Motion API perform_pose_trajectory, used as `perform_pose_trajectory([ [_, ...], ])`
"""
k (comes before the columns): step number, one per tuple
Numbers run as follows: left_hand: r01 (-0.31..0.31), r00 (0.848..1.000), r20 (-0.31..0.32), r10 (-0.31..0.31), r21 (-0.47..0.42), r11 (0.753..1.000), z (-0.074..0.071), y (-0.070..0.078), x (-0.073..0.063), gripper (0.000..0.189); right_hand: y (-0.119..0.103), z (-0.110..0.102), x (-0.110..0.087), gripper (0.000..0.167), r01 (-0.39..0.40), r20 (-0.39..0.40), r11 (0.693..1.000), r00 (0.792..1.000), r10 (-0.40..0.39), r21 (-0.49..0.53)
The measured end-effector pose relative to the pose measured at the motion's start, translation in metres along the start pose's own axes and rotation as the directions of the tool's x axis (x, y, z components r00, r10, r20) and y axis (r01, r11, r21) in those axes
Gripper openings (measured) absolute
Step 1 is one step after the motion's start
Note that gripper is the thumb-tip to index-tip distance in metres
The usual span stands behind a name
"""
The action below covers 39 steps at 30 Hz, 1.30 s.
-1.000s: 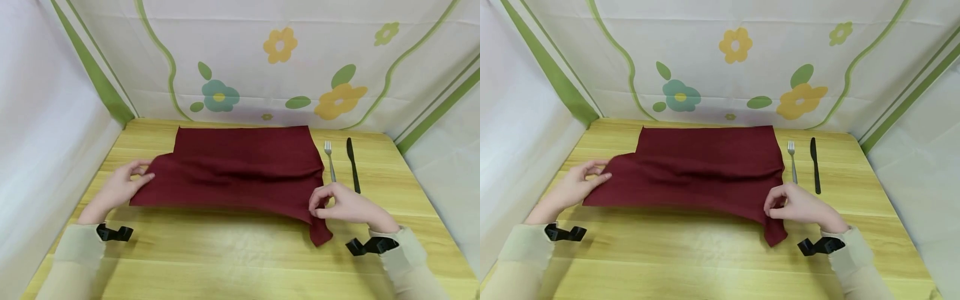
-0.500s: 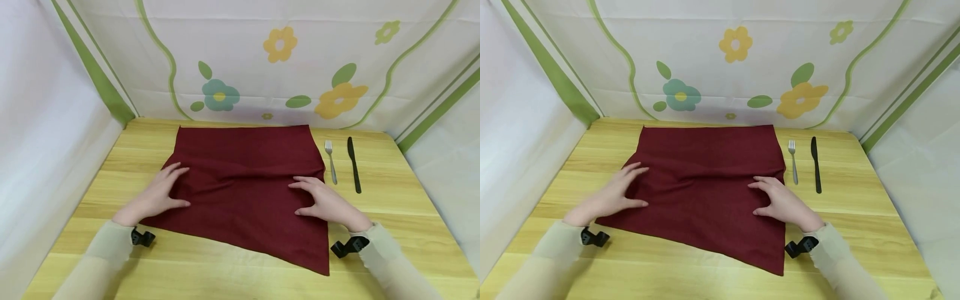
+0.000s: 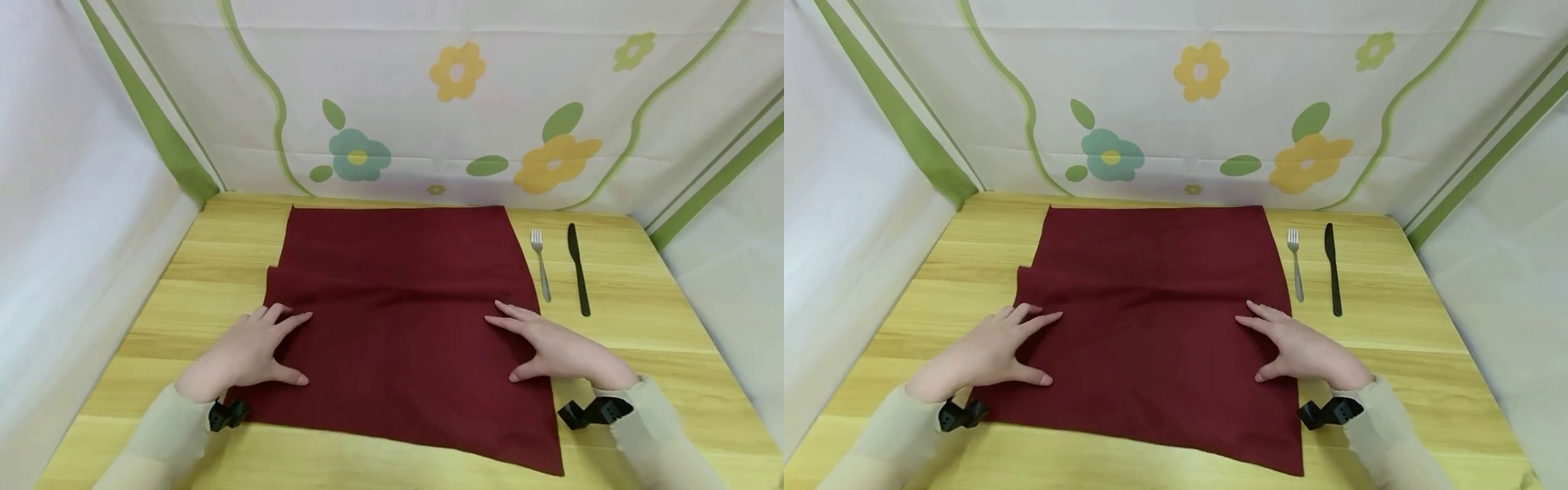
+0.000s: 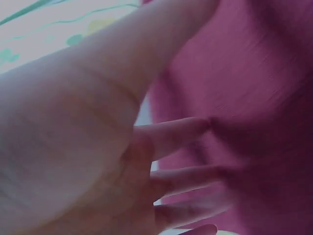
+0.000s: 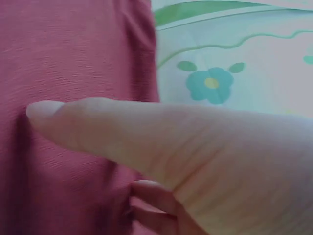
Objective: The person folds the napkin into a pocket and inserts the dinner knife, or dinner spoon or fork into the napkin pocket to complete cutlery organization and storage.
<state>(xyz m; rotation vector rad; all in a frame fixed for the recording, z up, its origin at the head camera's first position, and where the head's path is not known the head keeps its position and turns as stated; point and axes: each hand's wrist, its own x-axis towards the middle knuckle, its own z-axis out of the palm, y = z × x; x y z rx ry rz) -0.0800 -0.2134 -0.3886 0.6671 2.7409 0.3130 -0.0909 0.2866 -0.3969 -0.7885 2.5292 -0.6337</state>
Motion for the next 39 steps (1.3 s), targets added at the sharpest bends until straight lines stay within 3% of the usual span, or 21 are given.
perform_pose_trajectory([
  [3, 0.009, 1.000, -0.024, -0.010, -0.049, 0.999, -0.008, 0.004, 0.003, 0.090, -0.003, -0.008, 0.000, 0.068, -0.006, -0.071, 0.999, 0.997, 0.009, 0.040],
  [6, -0.008, 0.991, -0.135, -0.007, -0.109, 0.994, -0.016, 0.007, 0.012, 0.063, -0.003, -0.014, 0.009, 0.052, 0.001, -0.210, 0.998, 0.978, 0.012, 0.064],
  [9, -0.048, 0.966, -0.258, 0.018, -0.111, 0.993, -0.017, 0.008, 0.026, 0.049, 0.001, -0.017, 0.024, 0.050, -0.005, -0.296, 1.000, 0.955, 0.013, 0.029],
  [11, -0.060, 0.961, -0.274, 0.030, -0.103, 0.993, -0.014, 0.009, 0.037, 0.052, 0.006, -0.016, 0.036, 0.055, -0.019, -0.297, 1.000, 0.955, 0.014, -0.014],
  [13, -0.065, 0.971, -0.234, 0.041, -0.095, 0.993, -0.010, 0.009, 0.049, 0.059, 0.011, -0.014, 0.047, 0.061, -0.022, -0.269, 0.999, 0.963, 0.013, -0.032],
  [16, -0.031, 0.994, -0.109, 0.021, -0.091, 0.995, -0.001, 0.007, 0.064, 0.065, 0.020, -0.008, 0.062, 0.065, -0.039, -0.225, 0.998, 0.974, 0.027, -0.046],
  [19, 0.019, 1.000, -0.009, -0.020, -0.059, 0.998, 0.006, 0.004, 0.075, 0.073, 0.026, -0.005, 0.071, 0.070, -0.073, -0.194, 0.996, 0.979, 0.063, -0.046],
  [21, 0.045, 0.999, 0.026, -0.044, -0.035, 0.998, 0.008, 0.001, 0.080, 0.082, 0.029, -0.005, 0.075, 0.075, -0.102, -0.174, 0.994, 0.980, 0.092, -0.047],
  [28, 0.046, 0.996, 0.079, -0.042, -0.045, 0.998, 0.008, -0.007, 0.086, 0.112, 0.038, -0.006, 0.080, 0.091, -0.130, -0.157, 0.990, 0.980, 0.120, -0.053],
  [33, 0.052, 0.991, 0.122, -0.048, -0.027, 0.998, 0.004, 0.002, 0.078, 0.117, 0.049, -0.001, 0.079, 0.094, -0.140, -0.154, 0.987, 0.980, 0.126, -0.078],
  [39, 0.070, 0.995, 0.065, -0.070, 0.007, 0.998, 0.006, 0.010, 0.077, 0.110, 0.033, -0.006, 0.074, 0.102, -0.171, -0.114, 0.981, 0.980, 0.160, -0.091],
])
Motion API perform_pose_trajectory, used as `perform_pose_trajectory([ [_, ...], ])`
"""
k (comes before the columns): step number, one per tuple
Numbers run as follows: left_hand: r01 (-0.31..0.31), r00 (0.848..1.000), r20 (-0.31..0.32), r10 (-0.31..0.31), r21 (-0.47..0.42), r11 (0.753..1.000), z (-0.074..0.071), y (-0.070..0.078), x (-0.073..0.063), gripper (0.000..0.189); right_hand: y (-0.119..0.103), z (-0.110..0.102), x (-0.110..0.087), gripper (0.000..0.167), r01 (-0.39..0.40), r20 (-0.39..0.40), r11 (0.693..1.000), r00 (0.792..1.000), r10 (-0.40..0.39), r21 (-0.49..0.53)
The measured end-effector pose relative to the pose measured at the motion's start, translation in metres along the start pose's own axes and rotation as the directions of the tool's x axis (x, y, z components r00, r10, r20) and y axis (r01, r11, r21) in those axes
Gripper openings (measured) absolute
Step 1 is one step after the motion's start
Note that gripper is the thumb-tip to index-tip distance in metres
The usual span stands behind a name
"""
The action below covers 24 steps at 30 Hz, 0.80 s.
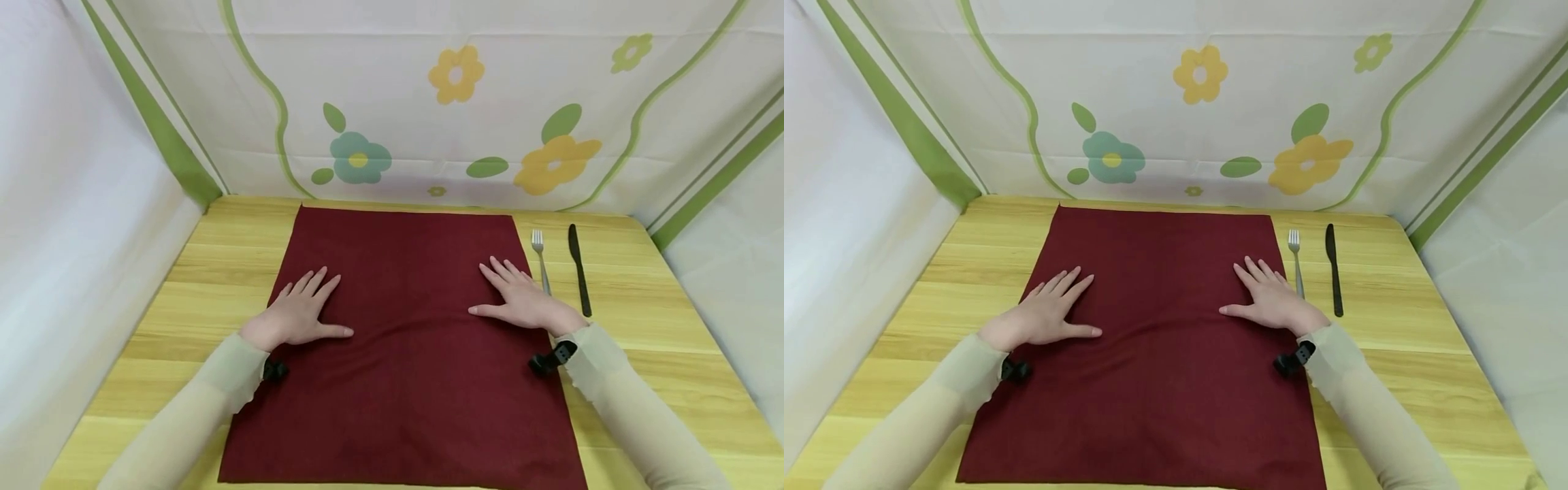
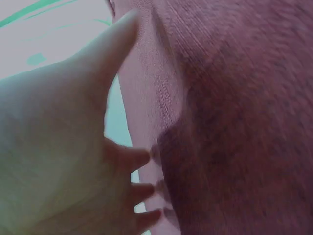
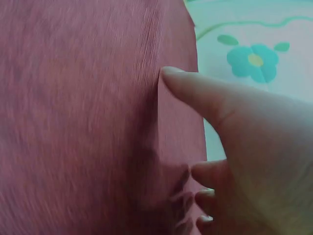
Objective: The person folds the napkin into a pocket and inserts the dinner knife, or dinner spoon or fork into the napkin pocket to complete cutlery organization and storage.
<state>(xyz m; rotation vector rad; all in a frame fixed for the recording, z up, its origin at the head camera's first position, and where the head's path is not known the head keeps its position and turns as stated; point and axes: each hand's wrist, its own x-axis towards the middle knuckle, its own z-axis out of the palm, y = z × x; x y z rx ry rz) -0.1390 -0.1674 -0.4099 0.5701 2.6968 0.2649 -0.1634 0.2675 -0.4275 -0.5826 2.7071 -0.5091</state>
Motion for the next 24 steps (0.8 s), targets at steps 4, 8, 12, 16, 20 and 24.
perform_pose_trajectory([
  [4, -0.006, 1.000, -0.015, 0.005, -0.034, 0.999, 0.000, 0.000, 0.014, 0.107, -0.007, 0.004, 0.001, 0.111, 0.040, -0.009, 0.999, 0.999, -0.040, -0.004],
  [8, -0.030, 0.999, -0.012, 0.030, -0.042, 0.999, -0.002, -0.003, 0.027, 0.112, 0.001, 0.008, 0.005, 0.120, 0.004, -0.007, 1.000, 1.000, -0.004, -0.011],
  [12, -0.043, 0.999, -0.028, 0.042, -0.035, 0.998, -0.004, -0.004, 0.035, 0.115, 0.007, 0.005, 0.006, 0.125, -0.026, -0.020, 1.000, 0.999, 0.026, -0.007],
  [16, -0.054, 0.997, -0.056, 0.051, -0.058, 0.997, -0.003, 0.001, 0.040, 0.115, 0.003, 0.000, 0.010, 0.120, -0.003, -0.054, 1.000, 0.999, 0.002, -0.006],
  [20, -0.065, 0.996, -0.072, 0.060, -0.066, 0.996, -0.002, 0.004, 0.054, 0.110, 0.003, -0.008, 0.023, 0.107, -0.027, -0.108, 1.000, 0.994, 0.028, 0.004],
  [24, 0.002, 1.000, -0.031, -0.002, -0.020, 1.000, -0.005, -0.001, 0.066, 0.110, 0.015, -0.013, 0.034, 0.106, -0.098, -0.086, 0.995, 0.991, 0.100, 0.021],
])
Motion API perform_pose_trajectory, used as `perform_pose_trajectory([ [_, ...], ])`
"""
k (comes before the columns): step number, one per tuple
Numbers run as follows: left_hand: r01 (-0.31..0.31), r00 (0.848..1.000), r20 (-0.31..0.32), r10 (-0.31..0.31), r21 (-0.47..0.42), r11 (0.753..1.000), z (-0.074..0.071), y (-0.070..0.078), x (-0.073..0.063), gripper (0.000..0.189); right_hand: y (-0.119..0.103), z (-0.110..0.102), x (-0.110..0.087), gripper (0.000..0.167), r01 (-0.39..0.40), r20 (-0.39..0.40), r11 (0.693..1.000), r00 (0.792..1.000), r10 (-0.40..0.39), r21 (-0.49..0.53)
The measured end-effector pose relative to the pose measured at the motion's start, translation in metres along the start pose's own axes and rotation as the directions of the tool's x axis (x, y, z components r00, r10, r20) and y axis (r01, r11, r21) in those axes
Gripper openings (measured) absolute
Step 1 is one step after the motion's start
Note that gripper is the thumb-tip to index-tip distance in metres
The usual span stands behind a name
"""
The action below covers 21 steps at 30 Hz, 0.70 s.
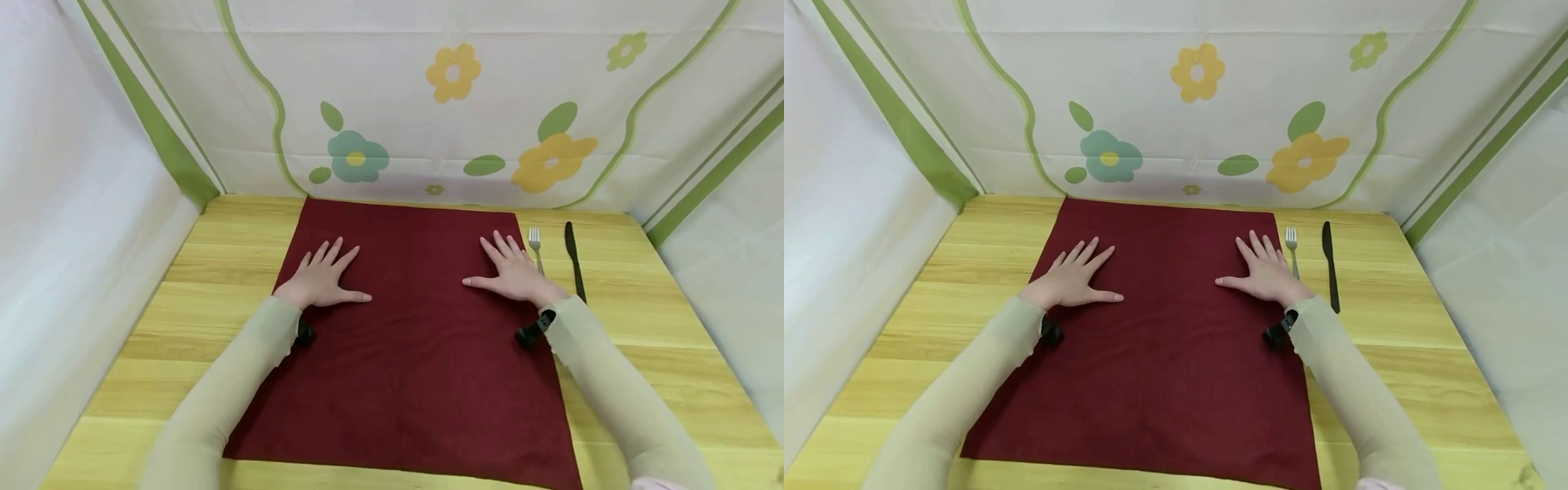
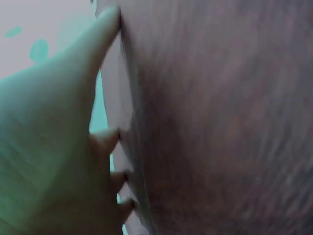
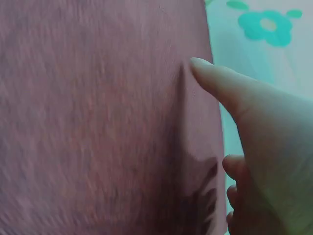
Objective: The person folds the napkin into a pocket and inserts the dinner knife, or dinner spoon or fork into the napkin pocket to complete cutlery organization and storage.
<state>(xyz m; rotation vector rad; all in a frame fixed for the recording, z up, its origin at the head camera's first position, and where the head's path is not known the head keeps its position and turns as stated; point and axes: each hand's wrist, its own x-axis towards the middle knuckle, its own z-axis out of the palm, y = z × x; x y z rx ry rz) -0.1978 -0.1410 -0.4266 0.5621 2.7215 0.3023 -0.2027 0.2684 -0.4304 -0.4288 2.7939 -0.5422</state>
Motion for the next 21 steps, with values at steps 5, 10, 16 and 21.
perform_pose_trajectory([
  [5, 0.035, 0.998, 0.055, -0.034, -0.013, 0.999, -0.005, 0.000, 0.002, 0.117, 0.014, -0.002, 0.011, 0.113, -0.034, 0.059, 0.999, 0.998, 0.033, 0.020],
  [10, 0.049, 0.997, 0.062, -0.047, -0.029, 0.998, -0.009, 0.006, -0.002, 0.117, 0.015, -0.008, 0.015, 0.114, -0.030, 0.073, 0.999, 0.997, 0.027, 0.034],
  [16, 0.093, 0.995, -0.027, -0.094, -0.040, 0.995, -0.018, -0.008, 0.012, 0.108, 0.009, -0.013, 0.026, 0.102, -0.032, 0.016, 0.999, 0.999, 0.032, 0.017],
  [21, 0.146, 0.989, 0.035, -0.144, -0.061, 0.987, -0.016, -0.023, 0.032, 0.116, 0.010, -0.007, 0.041, 0.102, -0.035, -0.033, 0.999, 0.999, 0.034, -0.019],
])
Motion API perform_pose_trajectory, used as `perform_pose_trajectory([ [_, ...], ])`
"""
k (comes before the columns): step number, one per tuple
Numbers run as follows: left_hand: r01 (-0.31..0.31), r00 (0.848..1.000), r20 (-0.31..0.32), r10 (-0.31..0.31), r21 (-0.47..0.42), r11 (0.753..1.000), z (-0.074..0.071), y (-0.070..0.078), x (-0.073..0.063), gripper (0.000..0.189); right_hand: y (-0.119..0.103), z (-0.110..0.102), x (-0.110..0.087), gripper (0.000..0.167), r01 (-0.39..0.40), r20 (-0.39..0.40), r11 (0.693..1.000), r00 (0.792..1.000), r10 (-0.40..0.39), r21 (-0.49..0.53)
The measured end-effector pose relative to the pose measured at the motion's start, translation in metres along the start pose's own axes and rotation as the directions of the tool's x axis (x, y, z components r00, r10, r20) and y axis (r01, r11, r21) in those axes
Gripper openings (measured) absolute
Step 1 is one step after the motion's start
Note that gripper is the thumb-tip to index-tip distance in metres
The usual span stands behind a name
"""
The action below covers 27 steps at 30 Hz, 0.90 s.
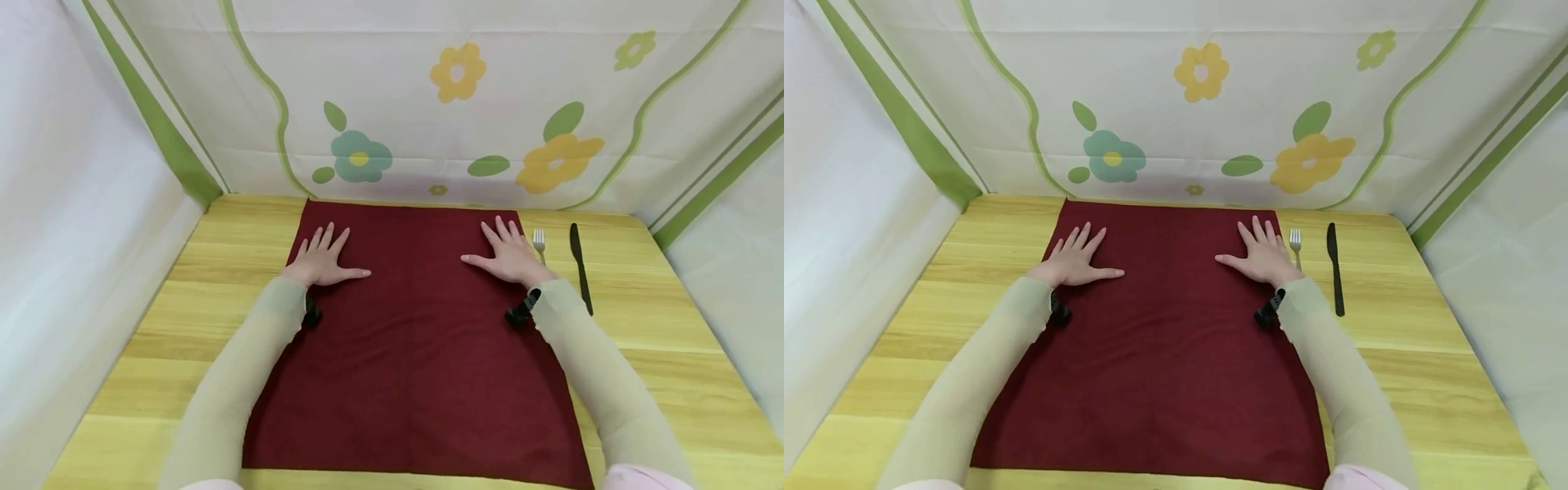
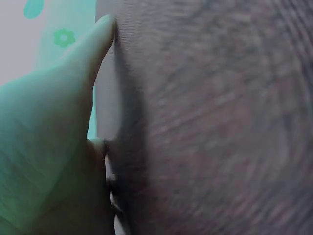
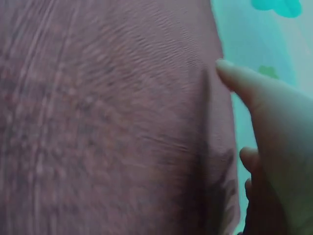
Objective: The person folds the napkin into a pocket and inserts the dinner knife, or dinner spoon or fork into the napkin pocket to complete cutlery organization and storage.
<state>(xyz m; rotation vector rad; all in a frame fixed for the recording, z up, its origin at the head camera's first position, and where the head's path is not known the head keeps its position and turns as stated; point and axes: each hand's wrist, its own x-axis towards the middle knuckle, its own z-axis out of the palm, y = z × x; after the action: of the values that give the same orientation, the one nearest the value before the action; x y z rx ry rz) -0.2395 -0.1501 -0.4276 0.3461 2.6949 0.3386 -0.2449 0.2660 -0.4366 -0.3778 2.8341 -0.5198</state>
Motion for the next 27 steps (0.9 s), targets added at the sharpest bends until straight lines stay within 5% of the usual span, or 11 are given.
perform_pose_trajectory([
  [8, 0.027, 0.999, 0.044, -0.027, 0.016, 1.000, 0.009, -0.015, 0.023, 0.127, 0.014, 0.015, 0.016, 0.121, -0.075, 0.044, 0.997, 0.996, 0.075, 0.004],
  [17, 0.014, 0.999, 0.047, -0.014, 0.008, 1.000, 0.007, -0.019, 0.028, 0.123, 0.010, 0.011, 0.014, 0.120, -0.081, 0.032, 0.997, 0.996, 0.081, 0.000],
  [23, 0.001, 1.000, 0.028, -0.001, 0.010, 1.000, 0.008, -0.015, 0.019, 0.122, -0.001, 0.011, 0.005, 0.119, -0.027, 0.039, 0.999, 0.999, 0.028, -0.027],
  [27, -0.092, 0.996, 0.019, 0.091, 0.059, 0.994, 0.012, 0.000, -0.003, 0.120, -0.019, 0.011, -0.014, 0.116, 0.056, 0.038, 0.997, 0.998, -0.054, -0.057],
])
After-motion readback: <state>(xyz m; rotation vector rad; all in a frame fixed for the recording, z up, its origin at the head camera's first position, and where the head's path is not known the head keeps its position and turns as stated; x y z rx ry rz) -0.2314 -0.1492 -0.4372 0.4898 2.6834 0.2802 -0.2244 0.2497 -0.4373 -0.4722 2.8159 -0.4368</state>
